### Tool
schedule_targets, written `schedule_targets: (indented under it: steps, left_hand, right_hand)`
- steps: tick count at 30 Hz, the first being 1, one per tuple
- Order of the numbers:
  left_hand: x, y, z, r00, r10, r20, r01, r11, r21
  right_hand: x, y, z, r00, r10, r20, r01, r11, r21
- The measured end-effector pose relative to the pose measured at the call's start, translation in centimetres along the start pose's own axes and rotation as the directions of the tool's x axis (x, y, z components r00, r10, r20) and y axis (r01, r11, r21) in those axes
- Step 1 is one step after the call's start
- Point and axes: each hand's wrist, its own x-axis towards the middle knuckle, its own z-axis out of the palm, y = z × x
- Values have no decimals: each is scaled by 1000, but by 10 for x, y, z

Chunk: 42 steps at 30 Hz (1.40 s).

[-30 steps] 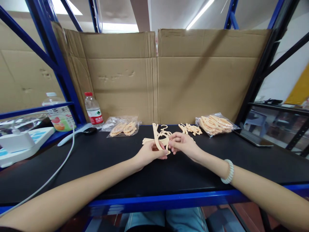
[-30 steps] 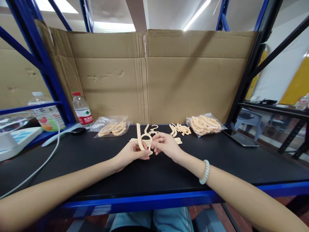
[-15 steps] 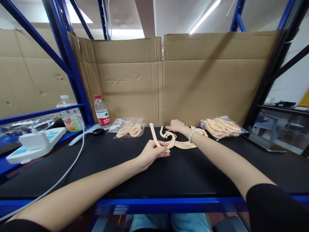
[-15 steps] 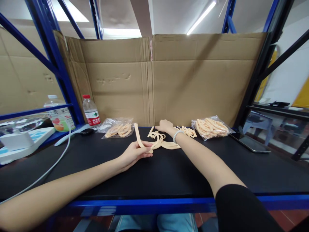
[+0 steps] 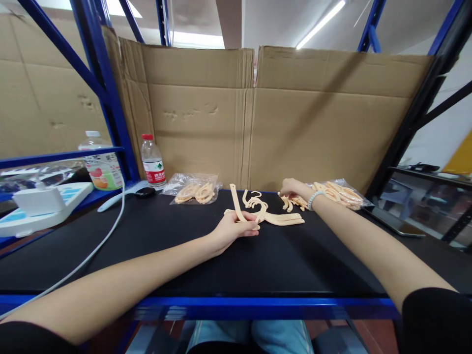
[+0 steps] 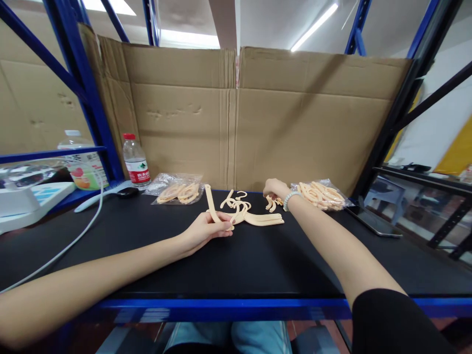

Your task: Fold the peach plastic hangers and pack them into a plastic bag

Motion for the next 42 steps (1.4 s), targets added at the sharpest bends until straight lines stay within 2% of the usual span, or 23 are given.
schedule_targets:
  steps: [3,9,13,17,23,25,28,29,30,33,35,42]
  left_hand:
    - [1,0,-1,1000,-3,1,3,1000,8]
    - [1,1,-2,1000,-18,-13,18,1000,16]
    - [0,3,-1,1000,-12,0,12,1000,10]
    - [-1,4,-1,1000,-11,10,11,1000,14]
    - [-1,5,-2,1000,-14,19,13,999,43]
    - [-1,5,-3,1000,-10,27,9,999,40]
    - [-1,6,-2,1000,-14,16,13,999,35]
    - [-1,7,-2,1000,-16,9,16,999,34]
    - [-2,7,-1,1000,-17,6,17,999,32]
    - [-2,9,0,1000,-15,16,15,999,37]
    - [-2,9,-1,999,-15,42,13,999,47]
    - [-1,6,-4,993,-18,120,11,998,59]
  right_hand:
    - [-3,10,3,999,23,30,-22,999,-25]
    - [-2,2,16,996,51,69,-55,997,46]
    - [-4,-1,22,996,62,70,-74,978,194]
    - [-16,2,20,999,24,44,-40,907,419]
    - [-52,10,20,985,-150,-80,161,677,718]
    - [-66,12,26,967,-230,-112,215,495,842]
    - [-87,12,39,919,-380,-107,163,117,980]
    - [-94,10,44,898,-429,-102,128,32,991]
    - [-100,8,49,877,-471,-93,101,-9,995]
    - [-117,-1,62,825,-559,-82,65,-51,997]
    - [-125,-8,68,810,-579,-95,78,-54,996]
    - [-131,-17,73,812,-556,-181,190,-42,981]
